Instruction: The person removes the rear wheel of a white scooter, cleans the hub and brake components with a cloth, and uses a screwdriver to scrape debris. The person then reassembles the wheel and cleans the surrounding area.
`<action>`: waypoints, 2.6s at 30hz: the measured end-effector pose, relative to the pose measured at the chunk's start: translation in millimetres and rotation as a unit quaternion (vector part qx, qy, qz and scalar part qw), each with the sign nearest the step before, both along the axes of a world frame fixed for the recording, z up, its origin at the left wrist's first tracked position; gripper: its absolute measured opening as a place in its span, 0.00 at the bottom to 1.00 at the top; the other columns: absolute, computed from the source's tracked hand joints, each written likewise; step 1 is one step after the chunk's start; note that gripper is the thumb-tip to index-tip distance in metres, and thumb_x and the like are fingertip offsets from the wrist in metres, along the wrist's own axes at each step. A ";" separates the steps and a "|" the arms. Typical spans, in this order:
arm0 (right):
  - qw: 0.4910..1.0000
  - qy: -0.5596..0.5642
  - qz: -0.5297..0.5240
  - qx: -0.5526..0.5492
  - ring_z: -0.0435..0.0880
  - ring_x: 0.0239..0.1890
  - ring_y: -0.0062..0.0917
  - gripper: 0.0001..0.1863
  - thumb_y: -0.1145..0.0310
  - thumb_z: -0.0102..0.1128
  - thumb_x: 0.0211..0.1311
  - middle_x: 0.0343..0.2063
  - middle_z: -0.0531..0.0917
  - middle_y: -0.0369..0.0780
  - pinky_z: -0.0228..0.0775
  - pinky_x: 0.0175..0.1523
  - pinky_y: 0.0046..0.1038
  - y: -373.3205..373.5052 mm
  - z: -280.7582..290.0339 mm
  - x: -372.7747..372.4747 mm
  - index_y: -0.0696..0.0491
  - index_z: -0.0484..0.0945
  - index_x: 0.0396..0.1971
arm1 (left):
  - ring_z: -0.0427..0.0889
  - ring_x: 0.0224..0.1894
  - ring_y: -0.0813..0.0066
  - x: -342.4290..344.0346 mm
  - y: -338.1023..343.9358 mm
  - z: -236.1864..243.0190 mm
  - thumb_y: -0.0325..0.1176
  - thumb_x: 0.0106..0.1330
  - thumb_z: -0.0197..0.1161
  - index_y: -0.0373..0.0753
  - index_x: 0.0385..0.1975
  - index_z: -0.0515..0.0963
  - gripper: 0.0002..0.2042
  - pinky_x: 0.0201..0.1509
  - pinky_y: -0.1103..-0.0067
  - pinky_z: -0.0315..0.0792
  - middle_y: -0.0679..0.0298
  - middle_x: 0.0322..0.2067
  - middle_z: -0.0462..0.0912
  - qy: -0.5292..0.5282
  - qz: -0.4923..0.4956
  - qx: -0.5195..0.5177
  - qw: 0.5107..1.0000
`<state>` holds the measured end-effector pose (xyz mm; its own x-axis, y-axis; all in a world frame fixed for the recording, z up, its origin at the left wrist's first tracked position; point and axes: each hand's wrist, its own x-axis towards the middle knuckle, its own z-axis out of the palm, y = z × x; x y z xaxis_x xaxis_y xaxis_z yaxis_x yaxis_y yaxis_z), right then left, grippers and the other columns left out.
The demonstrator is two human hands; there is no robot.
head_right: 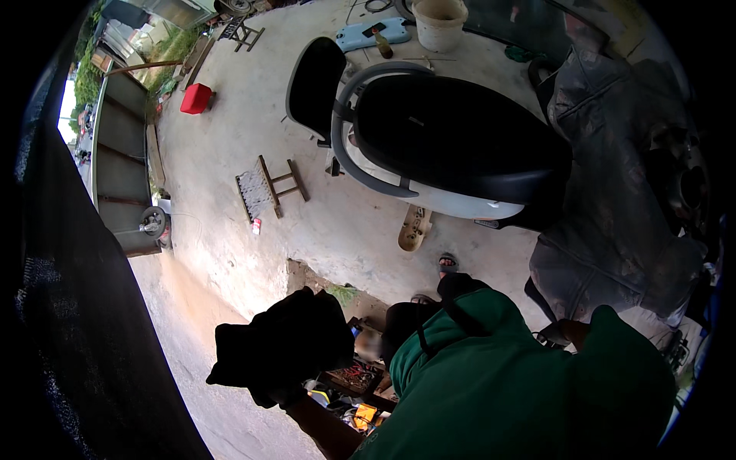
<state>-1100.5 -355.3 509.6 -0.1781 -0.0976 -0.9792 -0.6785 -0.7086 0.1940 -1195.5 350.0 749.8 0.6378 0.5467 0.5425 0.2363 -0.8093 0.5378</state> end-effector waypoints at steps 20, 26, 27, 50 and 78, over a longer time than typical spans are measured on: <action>0.952 -0.106 -0.287 -0.011 0.86 0.39 0.37 0.19 0.57 0.50 0.74 0.44 0.86 0.47 0.81 0.46 0.39 480.9 39.2 88.6 0.57 0.74 0.52 | 0.83 0.48 0.58 274.7 430.7 -13.7 0.42 0.63 0.71 0.38 0.53 0.78 0.22 0.52 0.67 0.78 0.55 0.47 0.84 -0.011 -0.201 0.032 0.979; 0.917 -0.133 -0.369 -0.079 0.86 0.27 0.36 0.19 0.56 0.52 0.73 0.37 0.88 0.48 0.79 0.32 0.38 530.8 -0.9 102.8 0.57 0.78 0.46 | 0.84 0.47 0.58 372.6 500.6 -11.7 0.42 0.63 0.72 0.38 0.51 0.79 0.21 0.51 0.67 0.78 0.55 0.46 0.84 -0.024 -0.261 0.046 0.964; 0.918 -0.130 -0.364 -0.085 0.86 0.27 0.35 0.18 0.56 0.52 0.72 0.37 0.88 0.48 0.79 0.32 0.38 541.9 2.8 112.8 0.57 0.78 0.46 | 0.84 0.46 0.58 391.0 509.4 -12.5 0.42 0.63 0.72 0.38 0.51 0.79 0.21 0.51 0.67 0.79 0.55 0.46 0.84 -0.027 -0.271 0.049 0.961; 0.720 -0.135 -0.672 -0.108 0.88 0.36 0.38 0.22 0.57 0.51 0.72 0.44 0.87 0.49 0.80 0.40 0.39 832.5 10.2 322.6 0.54 0.73 0.58 | 0.85 0.42 0.58 923.5 448.3 52.4 0.42 0.55 0.77 0.40 0.45 0.81 0.21 0.46 0.65 0.79 0.57 0.41 0.85 -0.123 -0.585 0.251 0.761; 0.322 -0.062 -0.933 -0.149 0.87 0.40 0.33 0.19 0.57 0.50 0.74 0.43 0.87 0.43 0.78 0.45 0.36 1185.4 90.0 568.1 0.50 0.73 0.58 | 0.79 0.55 0.57 1374.4 384.6 7.6 0.41 0.64 0.66 0.38 0.56 0.76 0.22 0.59 0.66 0.72 0.55 0.53 0.80 0.058 -0.803 0.120 0.581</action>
<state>-532.4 830.1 599.6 -0.1611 -0.0272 -0.9866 0.1157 0.9922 -0.0462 178.9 734.6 757.4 0.2613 -0.8866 0.3817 -0.9038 -0.0859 0.4193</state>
